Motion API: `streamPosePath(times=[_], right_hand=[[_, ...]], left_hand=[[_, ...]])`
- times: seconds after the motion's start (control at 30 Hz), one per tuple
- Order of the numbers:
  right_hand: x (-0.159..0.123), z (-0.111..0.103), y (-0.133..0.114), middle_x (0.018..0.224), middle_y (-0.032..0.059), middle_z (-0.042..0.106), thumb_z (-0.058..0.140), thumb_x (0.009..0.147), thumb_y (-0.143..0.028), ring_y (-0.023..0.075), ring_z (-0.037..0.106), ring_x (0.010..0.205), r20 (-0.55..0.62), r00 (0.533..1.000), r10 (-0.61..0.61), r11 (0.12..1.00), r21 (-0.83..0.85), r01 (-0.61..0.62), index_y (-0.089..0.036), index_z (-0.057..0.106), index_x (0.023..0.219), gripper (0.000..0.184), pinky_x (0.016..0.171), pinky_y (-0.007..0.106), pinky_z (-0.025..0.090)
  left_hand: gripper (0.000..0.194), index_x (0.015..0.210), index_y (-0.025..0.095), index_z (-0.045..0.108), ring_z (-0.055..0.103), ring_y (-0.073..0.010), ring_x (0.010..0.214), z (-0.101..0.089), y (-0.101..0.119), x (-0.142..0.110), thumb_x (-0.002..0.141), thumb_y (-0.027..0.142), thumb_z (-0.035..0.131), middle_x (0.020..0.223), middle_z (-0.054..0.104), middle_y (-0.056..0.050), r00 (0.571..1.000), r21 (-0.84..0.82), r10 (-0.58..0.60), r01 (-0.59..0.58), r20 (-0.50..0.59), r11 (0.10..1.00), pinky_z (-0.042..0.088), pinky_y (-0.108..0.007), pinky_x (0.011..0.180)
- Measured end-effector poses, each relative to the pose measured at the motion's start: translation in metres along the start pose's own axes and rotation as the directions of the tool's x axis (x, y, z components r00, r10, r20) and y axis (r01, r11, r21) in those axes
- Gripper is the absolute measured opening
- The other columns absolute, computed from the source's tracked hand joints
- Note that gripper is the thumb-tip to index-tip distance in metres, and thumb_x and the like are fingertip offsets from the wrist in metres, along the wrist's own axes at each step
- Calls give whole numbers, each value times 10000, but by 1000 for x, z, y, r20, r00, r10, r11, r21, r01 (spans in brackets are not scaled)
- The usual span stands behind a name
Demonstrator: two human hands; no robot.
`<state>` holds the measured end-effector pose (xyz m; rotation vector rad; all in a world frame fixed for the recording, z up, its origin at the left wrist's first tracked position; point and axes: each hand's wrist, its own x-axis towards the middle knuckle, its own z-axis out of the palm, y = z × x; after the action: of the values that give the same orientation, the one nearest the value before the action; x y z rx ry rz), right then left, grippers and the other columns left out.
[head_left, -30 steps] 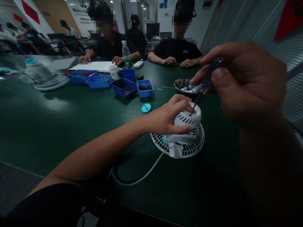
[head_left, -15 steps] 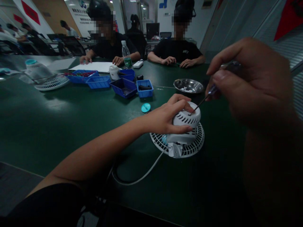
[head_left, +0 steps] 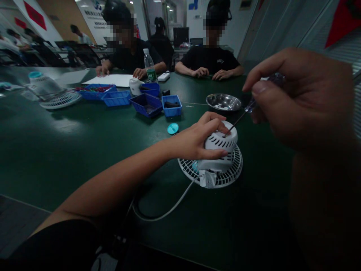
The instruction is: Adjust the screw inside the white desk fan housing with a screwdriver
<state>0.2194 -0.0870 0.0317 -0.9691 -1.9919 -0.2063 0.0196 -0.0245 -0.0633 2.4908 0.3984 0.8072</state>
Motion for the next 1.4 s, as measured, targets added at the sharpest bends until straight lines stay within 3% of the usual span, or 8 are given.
streamPosePath(times=[0.2,0.5,0.7,0.93,1.07,1.2,1.3,1.4], right_hand=[[0,1,8,768,-40,580,595,834,-64,55,532,628,22,1000,-17,1000,-5,18,-204,680,975,216,537,235,341],[2,3,5,801,-28,560,594,981,-250,57,517,621,26,1000,3,1000,13,-3,-225,683,1042,110,575,263,395],[-2,-2,12,807,-18,569,561,925,-115,77,523,606,68,995,71,988,133,-80,-260,702,1108,273,567,288,383],[0,-8,1,669,-62,555,733,921,-289,46,474,499,137,980,146,981,107,-161,-228,684,975,95,450,228,307],[0,-6,-7,656,-58,514,661,982,-367,65,444,534,78,989,122,991,53,-127,-244,630,869,171,500,254,289],[2,-3,-4,704,-11,571,502,1061,-420,114,541,624,64,992,111,989,95,-117,-246,588,797,327,569,319,355],[3,-2,2,736,-8,587,491,1063,-390,103,574,665,42,993,108,992,56,-110,-232,628,875,281,608,307,383],[1,1,7,743,-17,574,490,1050,-327,93,550,625,41,993,114,993,3,-115,-258,681,1095,208,602,307,398]], left_hand=[[594,1275,203,592,451,-385,1482,-1,2,1,872,617,731,1512,462,-201,1000,-5,-5,5,5,1000,434,-590,1243],[595,1271,199,591,432,-380,1491,-1,1,1,873,616,735,1502,458,-196,1000,-15,13,-13,3,1000,444,-564,1241],[598,1278,174,586,437,-364,1490,-2,3,1,886,602,729,1511,443,-215,1000,-13,6,-6,11,1000,445,-540,1245],[589,1282,208,588,445,-376,1485,-1,1,0,873,609,723,1524,451,-189,1000,0,-9,9,6,1000,419,-587,1255],[604,1284,204,595,452,-387,1479,-1,2,0,867,620,732,1517,455,-195,1000,-8,-17,17,7,1000,422,-598,1251],[593,1286,188,596,443,-377,1488,-2,3,1,874,589,738,1505,460,-202,1000,-8,-12,12,9,1000,428,-569,1256],[596,1286,193,594,442,-370,1493,-2,3,1,876,603,732,1506,462,-199,1000,-6,-10,10,8,1000,427,-563,1257],[605,1275,192,598,452,-382,1488,-2,4,1,872,624,727,1522,455,-206,1000,-9,-16,16,9,1000,433,-573,1249]])
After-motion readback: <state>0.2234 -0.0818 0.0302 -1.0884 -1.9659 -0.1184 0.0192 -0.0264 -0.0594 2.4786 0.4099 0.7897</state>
